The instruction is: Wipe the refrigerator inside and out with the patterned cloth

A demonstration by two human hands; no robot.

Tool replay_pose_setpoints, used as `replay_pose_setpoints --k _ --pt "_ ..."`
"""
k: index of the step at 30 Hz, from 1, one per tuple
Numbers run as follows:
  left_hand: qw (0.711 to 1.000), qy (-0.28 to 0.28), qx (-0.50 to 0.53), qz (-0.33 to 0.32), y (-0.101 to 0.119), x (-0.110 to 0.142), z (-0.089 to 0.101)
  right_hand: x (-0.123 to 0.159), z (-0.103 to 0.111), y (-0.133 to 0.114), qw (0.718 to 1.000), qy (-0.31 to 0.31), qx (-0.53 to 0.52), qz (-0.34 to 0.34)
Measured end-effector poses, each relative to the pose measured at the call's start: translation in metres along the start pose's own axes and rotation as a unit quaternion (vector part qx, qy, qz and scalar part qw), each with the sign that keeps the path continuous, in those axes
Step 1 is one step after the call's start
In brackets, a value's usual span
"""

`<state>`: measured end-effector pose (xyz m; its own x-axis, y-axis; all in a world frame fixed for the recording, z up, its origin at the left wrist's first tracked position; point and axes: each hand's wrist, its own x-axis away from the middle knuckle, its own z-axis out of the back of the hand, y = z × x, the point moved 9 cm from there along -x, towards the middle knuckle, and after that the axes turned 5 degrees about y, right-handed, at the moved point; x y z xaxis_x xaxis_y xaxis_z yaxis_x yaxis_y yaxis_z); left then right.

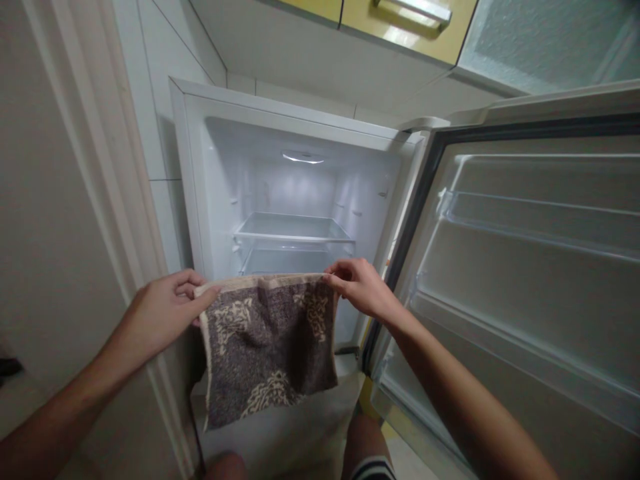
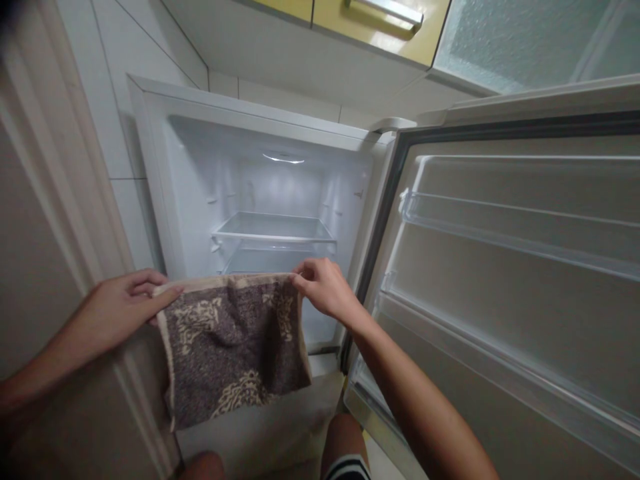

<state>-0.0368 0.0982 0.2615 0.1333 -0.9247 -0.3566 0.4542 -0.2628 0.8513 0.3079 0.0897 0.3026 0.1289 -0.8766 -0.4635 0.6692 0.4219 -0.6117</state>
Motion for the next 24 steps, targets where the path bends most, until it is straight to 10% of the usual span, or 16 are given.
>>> replay_pose_setpoints --k 9,16,24 --pt "0.964 -0.153 0.213 -0.028 0.068 0.039 -0.092 0.002 -0.065 -0.048 0.946 -0.075 -0.315 -0.001" --pt "0.96 -0.217 0.152 -0.089 0.072 0.044 -0.093 0.014 -0.057 -0.035 0.911 -0.051 -0.408 -0.02" --pt "0.953 -0.05 -0.035 -0.298 0.109 0.057 -0.071 0.027 -0.056 -0.025 0.906 0.003 -0.423 -0.015"
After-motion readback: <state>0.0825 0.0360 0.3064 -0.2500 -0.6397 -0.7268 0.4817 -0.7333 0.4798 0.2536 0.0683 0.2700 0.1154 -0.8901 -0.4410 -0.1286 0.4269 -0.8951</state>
